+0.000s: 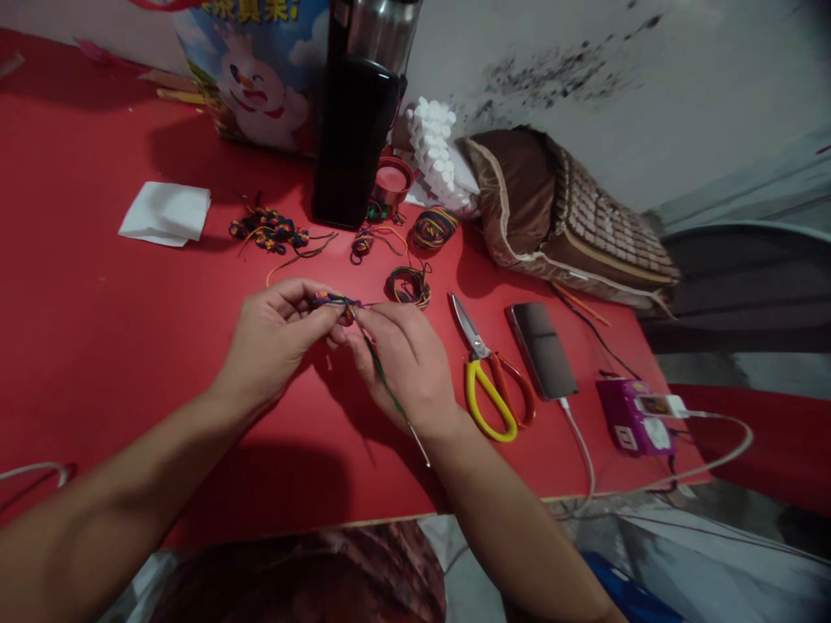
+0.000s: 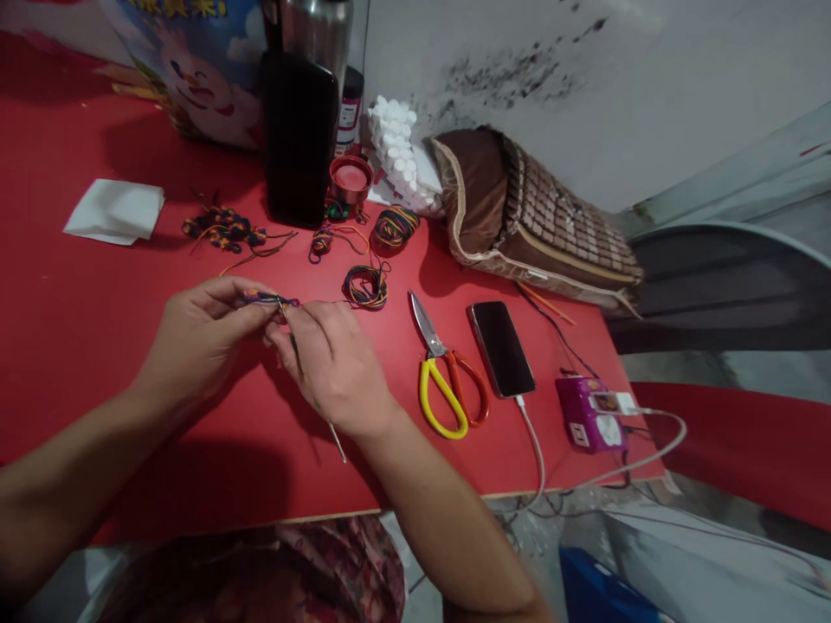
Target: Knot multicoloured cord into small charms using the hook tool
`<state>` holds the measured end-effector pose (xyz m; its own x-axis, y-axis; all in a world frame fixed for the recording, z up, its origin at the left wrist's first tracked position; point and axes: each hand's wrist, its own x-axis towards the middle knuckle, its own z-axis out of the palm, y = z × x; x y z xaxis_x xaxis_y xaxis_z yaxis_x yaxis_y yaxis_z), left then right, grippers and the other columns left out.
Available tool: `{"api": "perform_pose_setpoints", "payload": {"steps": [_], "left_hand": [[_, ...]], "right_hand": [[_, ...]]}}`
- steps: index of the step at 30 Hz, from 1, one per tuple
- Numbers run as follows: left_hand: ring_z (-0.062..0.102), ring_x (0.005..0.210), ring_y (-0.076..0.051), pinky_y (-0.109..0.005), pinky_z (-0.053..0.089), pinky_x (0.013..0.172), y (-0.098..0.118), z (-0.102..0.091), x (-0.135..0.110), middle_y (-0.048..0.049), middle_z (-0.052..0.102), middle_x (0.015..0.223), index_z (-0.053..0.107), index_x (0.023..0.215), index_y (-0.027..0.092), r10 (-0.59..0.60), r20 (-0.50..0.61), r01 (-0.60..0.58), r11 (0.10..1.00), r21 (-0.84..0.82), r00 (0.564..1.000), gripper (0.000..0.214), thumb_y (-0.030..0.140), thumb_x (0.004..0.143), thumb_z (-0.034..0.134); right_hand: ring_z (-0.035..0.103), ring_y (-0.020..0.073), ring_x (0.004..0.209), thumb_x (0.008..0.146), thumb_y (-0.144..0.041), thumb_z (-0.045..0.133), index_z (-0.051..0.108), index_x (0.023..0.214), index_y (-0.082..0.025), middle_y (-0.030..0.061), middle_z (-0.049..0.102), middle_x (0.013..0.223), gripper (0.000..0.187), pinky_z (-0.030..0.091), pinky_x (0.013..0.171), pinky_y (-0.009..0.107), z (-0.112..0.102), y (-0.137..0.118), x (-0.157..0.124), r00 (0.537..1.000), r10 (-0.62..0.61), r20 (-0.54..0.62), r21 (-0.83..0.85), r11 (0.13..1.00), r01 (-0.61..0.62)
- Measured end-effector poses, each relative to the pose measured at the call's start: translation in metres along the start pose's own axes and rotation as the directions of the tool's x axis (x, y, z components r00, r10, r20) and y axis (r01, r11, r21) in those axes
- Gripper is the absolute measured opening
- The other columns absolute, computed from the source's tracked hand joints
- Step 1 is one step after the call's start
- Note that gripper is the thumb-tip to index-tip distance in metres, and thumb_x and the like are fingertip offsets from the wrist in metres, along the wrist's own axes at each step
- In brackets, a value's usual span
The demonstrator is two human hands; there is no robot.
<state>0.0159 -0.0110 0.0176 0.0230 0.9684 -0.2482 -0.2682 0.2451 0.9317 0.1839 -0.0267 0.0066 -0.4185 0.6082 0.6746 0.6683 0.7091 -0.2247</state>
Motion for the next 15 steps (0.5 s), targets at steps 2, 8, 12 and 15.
{"api": "perform_pose_setpoints", "payload": {"steps": [2,8,12,15], "left_hand": [[0.064,0.056,-0.010,-0.020,0.055,0.057,-0.0007,-0.0001,0.0014,0.0002,0.072,0.067,0.072,0.078,0.016,-0.076,0.048,0.083,0.984,-0.157,0.996,0.009,0.016,0.074,0.080],[0.063,0.055,-0.008,-0.017,0.054,0.056,-0.0037,-0.0034,0.0057,-0.0029,0.074,0.068,0.075,0.071,0.014,-0.170,0.208,0.235,0.908,-0.346,0.963,0.004,0.013,0.074,0.078],[0.063,0.050,-0.010,-0.018,0.053,0.049,-0.0035,-0.0045,0.0056,-0.0011,0.071,0.061,0.075,0.076,0.014,-0.127,0.168,0.167,0.953,-0.251,0.978,0.005,0.016,0.078,0.079],[0.063,0.048,-0.012,-0.020,0.053,0.045,-0.0035,-0.0049,0.0042,0.0009,0.069,0.058,0.074,0.082,0.015,-0.060,0.123,0.079,0.986,-0.150,0.991,0.008,0.019,0.079,0.080]], "right_hand": [[0.071,0.0239,0.094,0.103,-0.015,0.059,0.063,0.124,-0.015,0.0135,0.075,0.103,0.022,0.062,0.084,0.039,0.0007,-0.0008,-0.0006,1.000,-0.017,-0.007,-0.008,1.000,0.017],[0.072,0.0243,0.096,0.102,-0.017,0.060,0.063,0.128,-0.018,0.0124,0.075,0.105,0.026,0.064,0.086,0.040,0.0051,0.0009,-0.0048,0.999,0.019,-0.046,0.062,0.998,-0.016],[0.073,0.0228,0.099,0.103,-0.017,0.060,0.064,0.125,-0.021,0.0115,0.076,0.107,0.023,0.064,0.086,0.039,0.0047,0.0015,-0.0057,0.995,0.087,-0.041,0.116,0.990,-0.082],[0.074,0.0217,0.102,0.103,-0.017,0.060,0.065,0.123,-0.020,0.0112,0.076,0.109,0.021,0.064,0.088,0.038,0.0009,0.0018,-0.0049,0.993,0.118,-0.019,0.163,0.980,-0.113]]}}
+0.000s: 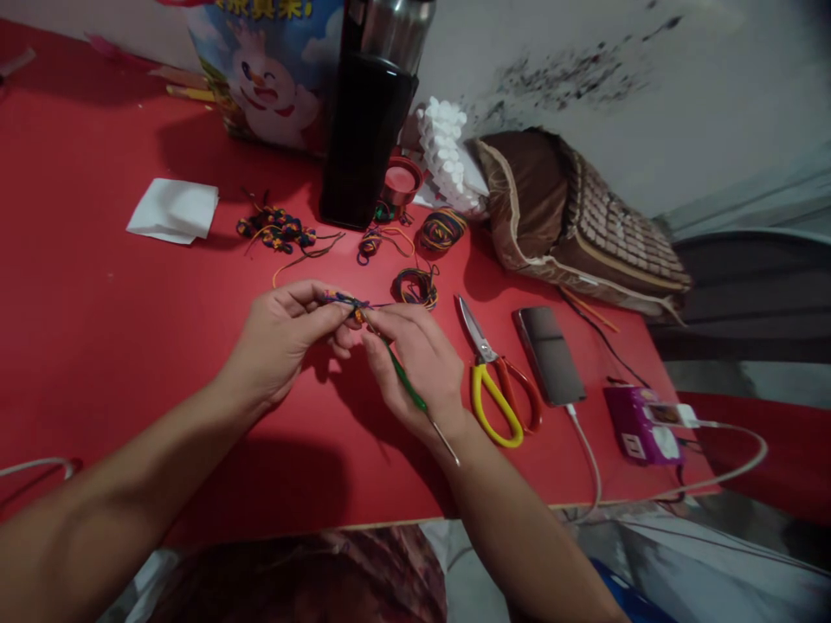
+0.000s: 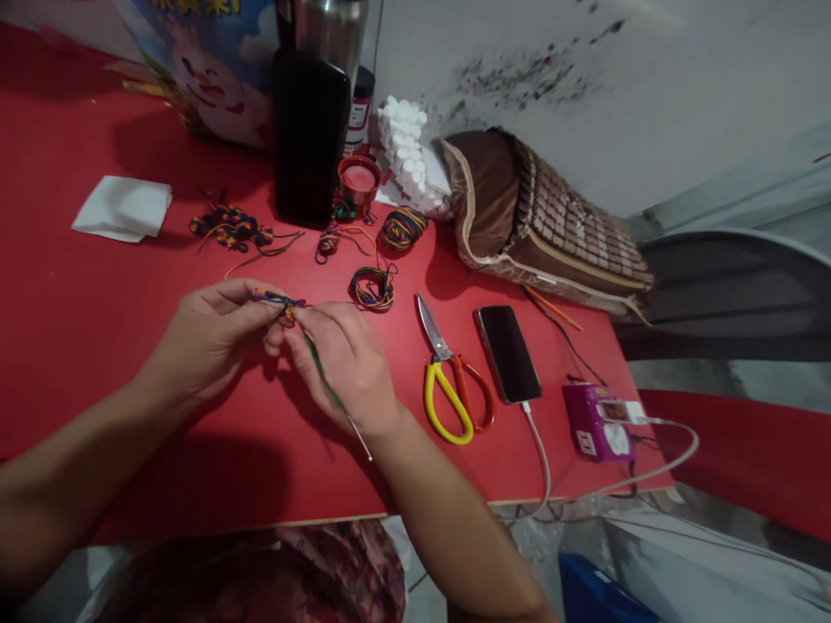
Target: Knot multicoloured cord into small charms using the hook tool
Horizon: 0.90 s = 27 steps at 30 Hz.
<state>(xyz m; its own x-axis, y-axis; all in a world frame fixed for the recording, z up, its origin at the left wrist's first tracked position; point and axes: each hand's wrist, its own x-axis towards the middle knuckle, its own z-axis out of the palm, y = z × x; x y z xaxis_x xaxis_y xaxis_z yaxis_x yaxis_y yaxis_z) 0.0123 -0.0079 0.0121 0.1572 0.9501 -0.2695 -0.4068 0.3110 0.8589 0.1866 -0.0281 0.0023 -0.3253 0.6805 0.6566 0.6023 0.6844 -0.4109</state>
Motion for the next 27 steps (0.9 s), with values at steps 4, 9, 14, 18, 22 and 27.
{"api": "perform_pose_setpoints", "payload": {"steps": [4,9,14,18,22,27], "left_hand": [[0.063,0.047,-0.014,-0.022,0.052,0.040,0.000,0.000,-0.002,0.0018,0.069,0.060,0.072,0.085,0.017,0.060,-0.019,-0.058,0.991,0.123,0.998,0.011,0.019,0.077,0.080],[0.061,0.044,-0.012,-0.022,0.053,0.043,0.001,0.003,-0.003,0.0027,0.069,0.059,0.071,0.081,0.017,0.128,-0.052,-0.108,0.953,0.285,0.990,0.009,0.015,0.073,0.074],[0.061,0.051,-0.010,-0.021,0.049,0.050,-0.003,0.002,-0.004,0.0039,0.068,0.065,0.072,0.079,0.018,0.325,-0.051,-0.254,0.819,0.515,0.944,0.009,0.013,0.073,0.068],[0.063,0.064,-0.010,-0.022,0.049,0.062,-0.004,-0.003,-0.002,0.0017,0.072,0.073,0.074,0.082,0.018,0.487,0.095,-0.410,0.598,0.689,0.868,0.015,0.009,0.077,0.064],[0.063,0.066,-0.010,-0.023,0.049,0.065,0.000,-0.007,-0.001,0.0013,0.073,0.074,0.075,0.084,0.017,0.470,0.190,-0.451,0.542,0.709,0.862,0.015,0.008,0.079,0.065],[0.059,0.053,-0.010,-0.022,0.047,0.050,0.006,-0.006,-0.001,0.0028,0.069,0.065,0.071,0.081,0.018,0.178,0.177,-0.241,0.858,0.454,0.968,0.006,0.013,0.081,0.068]], "right_hand": [[0.074,0.0202,0.101,0.103,-0.014,0.059,0.068,0.116,-0.019,0.0098,0.078,0.106,0.016,0.064,0.088,0.036,-0.006,-0.001,0.002,0.998,0.044,0.037,0.059,0.997,-0.046],[0.074,0.0207,0.102,0.103,-0.014,0.058,0.069,0.113,-0.019,0.0088,0.079,0.104,0.016,0.063,0.089,0.038,-0.007,-0.003,0.003,0.996,0.074,0.044,0.108,0.991,-0.078],[0.072,0.0217,0.098,0.102,-0.013,0.058,0.069,0.113,-0.015,0.0129,0.077,0.103,0.016,0.063,0.088,0.038,-0.003,-0.006,0.002,0.996,0.062,0.058,0.109,0.992,-0.068],[0.072,0.0209,0.098,0.103,-0.014,0.057,0.070,0.112,-0.016,0.0118,0.077,0.104,0.016,0.061,0.088,0.037,-0.005,-0.008,0.002,0.993,0.101,0.061,0.142,0.984,-0.109],[0.072,0.0173,0.091,0.105,-0.019,0.057,0.074,0.103,-0.019,0.0070,0.077,0.096,0.017,0.058,0.084,0.033,-0.015,-0.007,0.009,0.961,0.237,0.144,0.267,0.926,-0.269],[0.065,0.0144,0.074,0.102,-0.024,0.060,0.075,0.086,-0.020,0.0016,0.071,0.078,0.023,0.052,0.074,0.030,-0.028,0.001,0.018,0.847,0.423,0.321,0.426,0.734,-0.528]]}}
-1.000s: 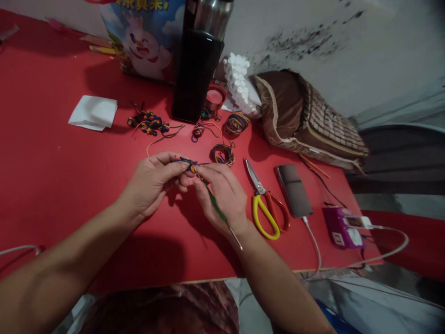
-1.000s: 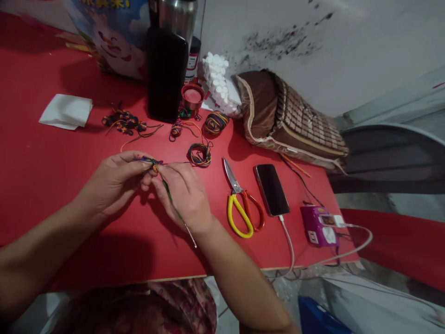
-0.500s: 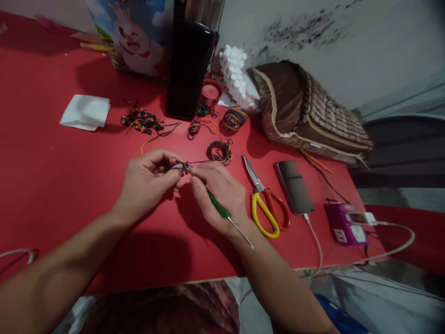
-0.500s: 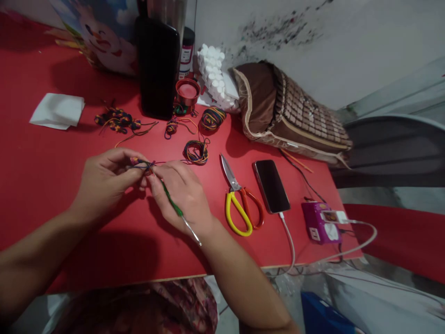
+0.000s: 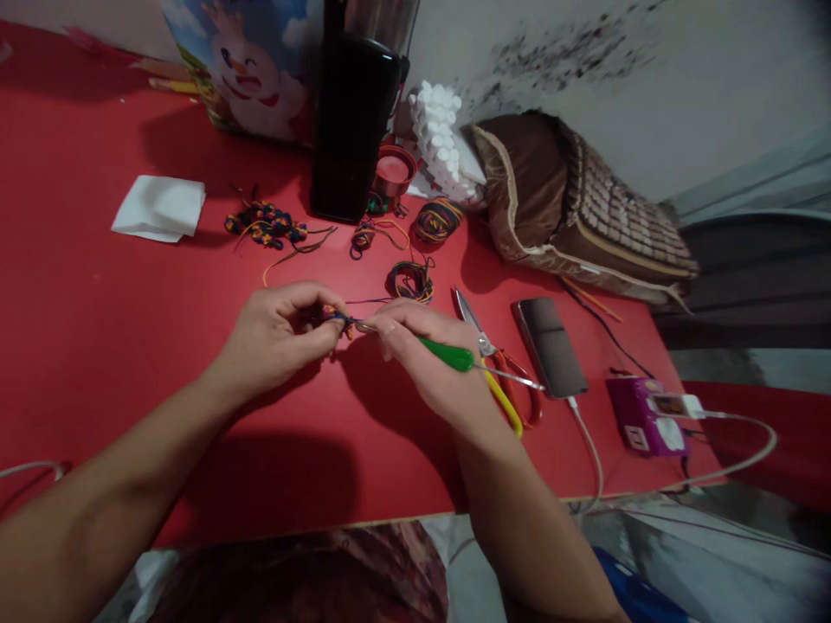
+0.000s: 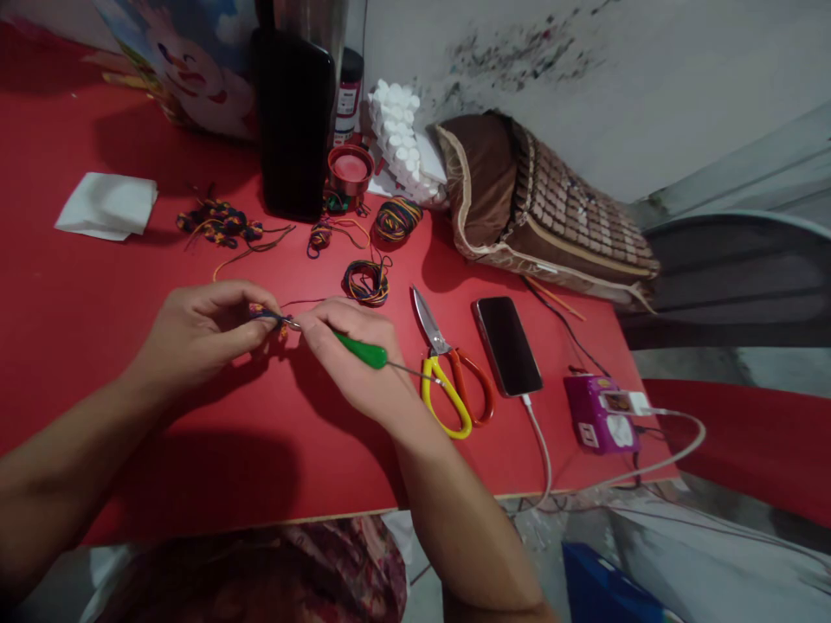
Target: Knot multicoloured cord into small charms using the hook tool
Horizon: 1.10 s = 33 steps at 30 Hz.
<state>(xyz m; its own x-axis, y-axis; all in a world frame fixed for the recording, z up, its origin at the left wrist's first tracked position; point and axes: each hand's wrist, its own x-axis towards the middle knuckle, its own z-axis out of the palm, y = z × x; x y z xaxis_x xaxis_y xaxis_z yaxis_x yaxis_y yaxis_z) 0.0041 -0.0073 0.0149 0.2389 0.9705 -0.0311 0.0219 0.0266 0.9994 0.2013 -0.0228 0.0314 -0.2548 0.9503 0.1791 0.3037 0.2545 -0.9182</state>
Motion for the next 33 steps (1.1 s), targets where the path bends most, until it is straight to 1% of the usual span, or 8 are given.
{"api": "perform_pose_setpoints", "payload": {"steps": [4,8,11,15,19,25,29,33], "left_hand": [[0.060,0.048,-0.012,-0.024,0.052,0.046,-0.003,-0.003,0.000,0.0026,0.068,0.061,0.071,0.082,0.019,-0.157,0.155,0.189,0.957,-0.221,0.975,0.003,0.016,0.082,0.071],[0.060,0.047,-0.013,-0.025,0.053,0.045,-0.006,-0.003,0.000,0.0026,0.067,0.058,0.072,0.085,0.019,-0.191,0.191,0.235,0.941,-0.243,0.963,0.002,0.019,0.082,0.072],[0.057,0.049,-0.011,-0.021,0.048,0.044,-0.002,0.001,-0.001,0.0018,0.066,0.060,0.072,0.080,0.018,-0.153,0.053,0.158,0.981,-0.112,0.987,0.002,0.016,0.079,0.072],[0.055,0.050,-0.009,-0.018,0.043,0.043,0.001,0.006,-0.001,0.0015,0.066,0.064,0.073,0.077,0.017,-0.101,-0.128,0.104,0.995,0.010,0.987,0.007,0.012,0.073,0.070],[0.054,0.045,-0.011,-0.022,0.047,0.041,-0.003,0.002,0.000,0.0038,0.062,0.056,0.070,0.078,0.019,-0.202,-0.059,0.189,0.966,-0.178,0.978,0.005,0.014,0.076,0.070],[0.055,0.043,-0.010,-0.021,0.048,0.040,-0.010,-0.004,0.002,0.0011,0.069,0.061,0.072,0.080,0.020,-0.237,0.145,0.272,0.910,-0.313,0.961,0.004,0.016,0.079,0.073],[0.056,0.041,-0.010,-0.019,0.044,0.037,-0.011,-0.004,0.001,0.0012,0.067,0.058,0.074,0.079,0.020,-0.252,0.192,0.304,0.898,-0.320,0.948,0.005,0.017,0.077,0.077],[0.060,0.043,-0.012,-0.021,0.049,0.039,-0.012,-0.004,0.000,-0.0007,0.071,0.063,0.074,0.083,0.019,-0.227,0.242,0.305,0.881,-0.363,0.943,0.005,0.020,0.081,0.079]], "right_hand": [[0.059,0.0132,0.063,0.098,-0.030,0.066,0.076,0.080,-0.019,-0.0007,0.066,0.068,0.023,0.047,0.064,0.029,-0.007,0.007,0.002,0.981,0.179,0.074,0.249,0.949,-0.192],[0.060,0.0132,0.062,0.098,-0.033,0.068,0.077,0.081,-0.020,-0.0007,0.068,0.069,0.023,0.048,0.063,0.029,-0.010,0.010,0.002,0.970,0.214,0.118,0.325,0.914,-0.241],[0.062,0.0132,0.068,0.100,-0.026,0.062,0.074,0.080,-0.020,-0.0002,0.069,0.072,0.024,0.048,0.066,0.028,-0.005,0.006,0.002,0.988,0.141,0.056,0.136,0.980,-0.148],[0.067,0.0153,0.081,0.103,-0.022,0.058,0.073,0.089,-0.019,0.0037,0.073,0.085,0.021,0.053,0.079,0.031,0.010,0.004,-0.003,0.992,-0.127,-0.025,-0.161,0.980,0.121],[0.069,0.0179,0.090,0.104,-0.022,0.057,0.074,0.098,-0.019,0.0068,0.076,0.093,0.018,0.055,0.084,0.035,0.014,0.004,-0.005,0.963,-0.270,-0.017,-0.223,0.940,0.259],[0.063,0.0142,0.069,0.101,-0.028,0.062,0.075,0.082,-0.020,0.0002,0.070,0.073,0.024,0.050,0.068,0.030,-0.004,0.001,0.000,0.992,0.113,0.059,0.142,0.983,-0.120],[0.059,0.0133,0.061,0.094,-0.036,0.071,0.079,0.081,-0.020,0.0016,0.074,0.073,0.022,0.046,0.059,0.029,-0.006,0.011,0.002,0.948,0.276,0.157,0.448,0.836,-0.317],[0.058,0.0121,0.060,0.086,-0.038,0.077,0.079,0.079,-0.019,0.0033,0.076,0.079,0.020,0.045,0.055,0.027,-0.005,0.017,0.006,0.906,0.337,0.255,0.596,0.683,-0.422]]}}
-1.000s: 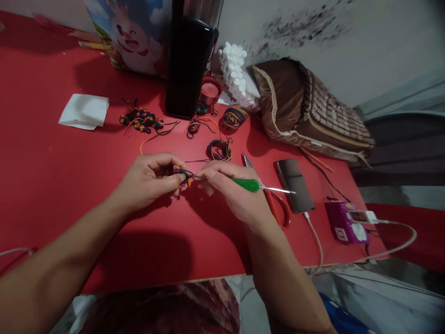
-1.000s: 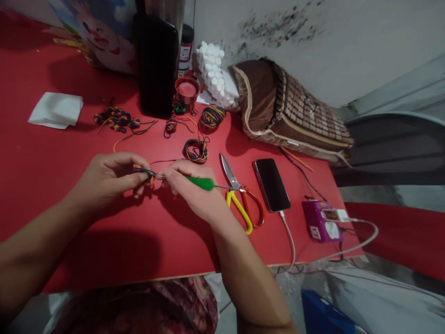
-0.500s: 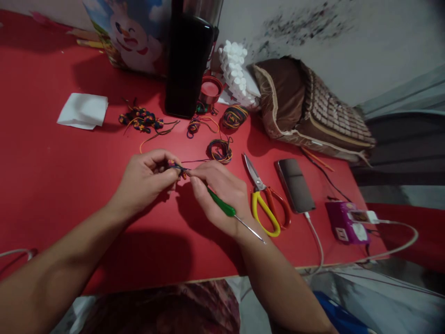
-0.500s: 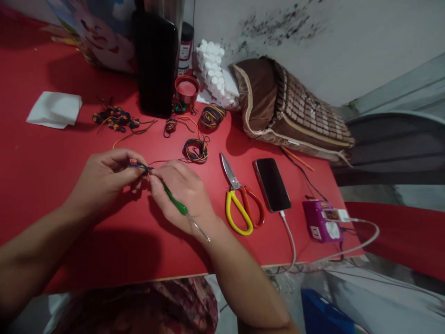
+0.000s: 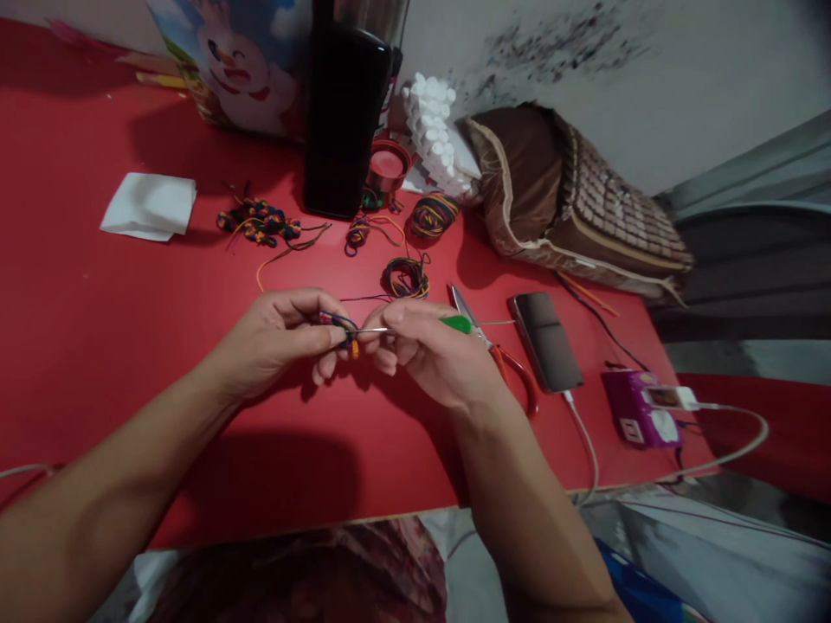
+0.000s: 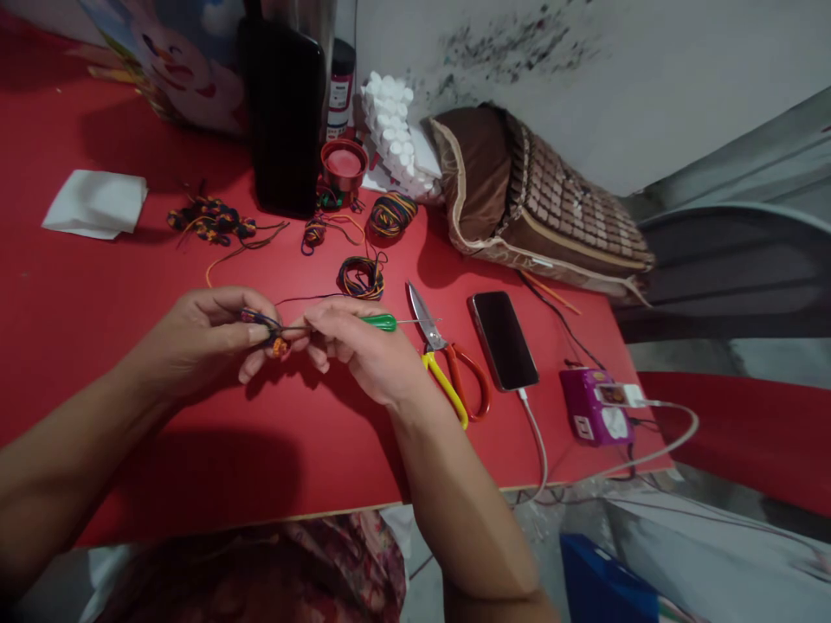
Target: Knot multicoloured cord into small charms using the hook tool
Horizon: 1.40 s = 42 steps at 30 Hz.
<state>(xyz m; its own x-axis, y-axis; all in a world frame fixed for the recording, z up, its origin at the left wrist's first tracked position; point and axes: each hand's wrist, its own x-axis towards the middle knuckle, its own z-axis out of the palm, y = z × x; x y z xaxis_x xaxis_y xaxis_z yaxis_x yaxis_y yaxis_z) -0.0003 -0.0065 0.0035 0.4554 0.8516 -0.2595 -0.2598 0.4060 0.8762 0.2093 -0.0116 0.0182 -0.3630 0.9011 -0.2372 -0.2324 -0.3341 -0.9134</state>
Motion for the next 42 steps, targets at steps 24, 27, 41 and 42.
{"api": "perform_pose_setpoints", "payload": {"steps": [24,27,41,42], "left_hand": [[0.069,0.059,-0.014,-0.024,0.058,0.053,-0.010,0.001,0.011,-0.0022,0.075,0.074,0.078,0.099,0.018,0.152,-0.211,-0.158,0.987,-0.011,0.966,0.017,0.019,0.083,0.082],[0.070,0.062,-0.014,-0.024,0.059,0.057,-0.011,0.000,0.010,-0.0032,0.077,0.077,0.079,0.106,0.020,0.158,-0.225,-0.159,0.987,0.015,0.962,0.022,0.018,0.085,0.080],[0.065,0.091,-0.017,-0.028,0.055,0.083,-0.002,0.006,0.004,-0.0035,0.071,0.096,0.084,0.118,0.034,0.515,-0.008,-0.428,0.721,0.545,0.857,0.040,0.012,0.086,0.076],[0.066,0.093,-0.017,-0.028,0.055,0.085,-0.002,0.005,0.004,-0.0033,0.071,0.098,0.083,0.121,0.034,0.493,0.007,-0.427,0.746,0.510,0.870,0.044,0.012,0.084,0.077]], "right_hand": [[0.036,0.0073,0.044,0.096,-0.061,0.063,0.071,0.077,-0.027,0.0004,0.067,0.080,0.039,0.035,0.042,0.027,-0.007,-0.017,-0.006,0.904,-0.424,-0.062,-0.025,0.906,0.423],[0.042,0.0086,0.045,0.104,-0.058,0.055,0.075,0.114,-0.029,-0.0009,0.069,0.072,0.036,0.033,0.045,0.026,-0.001,-0.010,-0.003,0.880,-0.398,-0.259,-0.179,0.915,0.361],[0.052,0.0105,0.057,0.091,-0.049,0.077,0.066,0.086,-0.022,-0.0056,0.058,0.067,0.030,0.043,0.056,0.026,0.018,0.015,0.005,0.965,-0.225,-0.133,-0.334,0.927,0.170],[0.051,0.0103,0.057,0.091,-0.047,0.077,0.065,0.084,-0.022,-0.0058,0.057,0.066,0.029,0.043,0.057,0.026,0.018,0.014,0.005,0.964,-0.221,-0.149,-0.333,0.929,0.161]]}}
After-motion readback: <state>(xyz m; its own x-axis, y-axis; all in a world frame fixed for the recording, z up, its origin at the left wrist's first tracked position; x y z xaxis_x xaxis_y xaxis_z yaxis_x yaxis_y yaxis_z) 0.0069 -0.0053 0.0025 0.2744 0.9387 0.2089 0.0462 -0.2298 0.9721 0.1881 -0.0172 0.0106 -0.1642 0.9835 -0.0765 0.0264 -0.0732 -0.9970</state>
